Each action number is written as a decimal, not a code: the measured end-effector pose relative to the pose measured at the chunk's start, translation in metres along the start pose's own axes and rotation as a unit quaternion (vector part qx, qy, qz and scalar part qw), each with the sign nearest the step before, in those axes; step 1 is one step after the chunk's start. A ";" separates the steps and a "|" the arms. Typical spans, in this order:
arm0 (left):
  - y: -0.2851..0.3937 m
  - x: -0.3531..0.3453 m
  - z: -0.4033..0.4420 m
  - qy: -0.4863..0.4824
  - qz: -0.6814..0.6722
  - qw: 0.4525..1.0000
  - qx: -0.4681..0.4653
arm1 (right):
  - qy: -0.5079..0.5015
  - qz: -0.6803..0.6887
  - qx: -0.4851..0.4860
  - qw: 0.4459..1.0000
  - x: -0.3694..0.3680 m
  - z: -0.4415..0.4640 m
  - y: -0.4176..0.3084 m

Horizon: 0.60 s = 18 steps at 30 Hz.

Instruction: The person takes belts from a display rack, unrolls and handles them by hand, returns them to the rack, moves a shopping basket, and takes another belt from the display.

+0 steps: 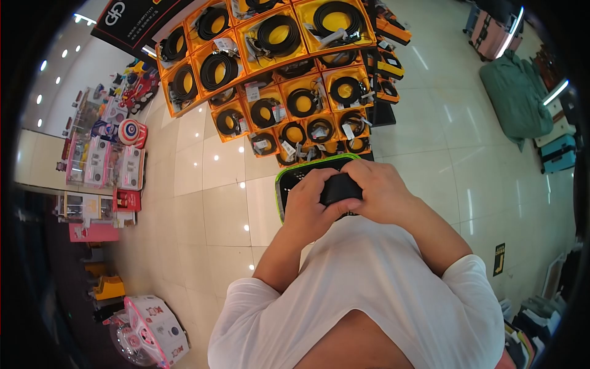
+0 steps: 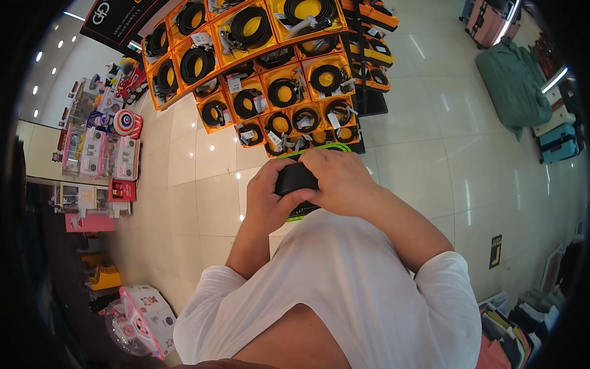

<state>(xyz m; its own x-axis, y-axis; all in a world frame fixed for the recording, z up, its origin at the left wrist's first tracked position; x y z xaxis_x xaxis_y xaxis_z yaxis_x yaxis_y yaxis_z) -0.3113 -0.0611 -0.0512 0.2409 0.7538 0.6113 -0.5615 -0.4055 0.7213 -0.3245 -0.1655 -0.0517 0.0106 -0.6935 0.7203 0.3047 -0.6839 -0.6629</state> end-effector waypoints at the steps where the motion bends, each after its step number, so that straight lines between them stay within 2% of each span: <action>1: -0.003 0.000 -0.001 0.008 -0.016 1.000 0.005 | 0.000 0.010 -0.003 1.000 0.001 0.000 0.001; 2: -0.008 -0.003 -0.004 0.007 -0.016 1.000 0.004 | 0.001 0.020 -0.007 1.000 0.002 0.000 0.002; 4: -0.024 0.001 -0.010 0.065 -0.121 0.990 0.037 | -0.002 0.062 -0.037 0.997 0.000 -0.001 0.008; 8: -0.029 0.004 -0.015 0.092 -0.191 0.976 0.055 | -0.024 0.146 -0.085 0.985 -0.006 -0.005 0.015; 14: -0.030 0.001 -0.012 0.050 -0.205 0.976 0.060 | -0.020 0.109 -0.071 0.991 -0.011 -0.006 0.020; 16: -0.032 -0.003 -0.012 0.013 -0.208 0.975 0.081 | -0.016 0.093 -0.059 0.994 -0.008 -0.005 0.017; 18: -0.022 0.001 -0.006 -0.020 -0.172 0.983 0.062 | -0.012 0.077 -0.047 0.996 -0.006 -0.005 0.014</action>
<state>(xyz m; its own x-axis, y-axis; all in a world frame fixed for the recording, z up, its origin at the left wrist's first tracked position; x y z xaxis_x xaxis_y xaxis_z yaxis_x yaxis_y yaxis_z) -0.3033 -0.0480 -0.0683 0.4320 0.8373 0.3352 -0.3414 -0.1922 0.9201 -0.3249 -0.1719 -0.0662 0.0736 -0.7866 0.6130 0.2066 -0.5893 -0.7810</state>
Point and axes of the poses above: each hand's wrist, its own z-axis towards the middle knuckle, its own x-axis out of the back of the hand, y = z × x, the point moved 10 cm from there along z, towards the middle knuckle, and after that the axes turned 6 degrees about -x, right-handed, at the moved point
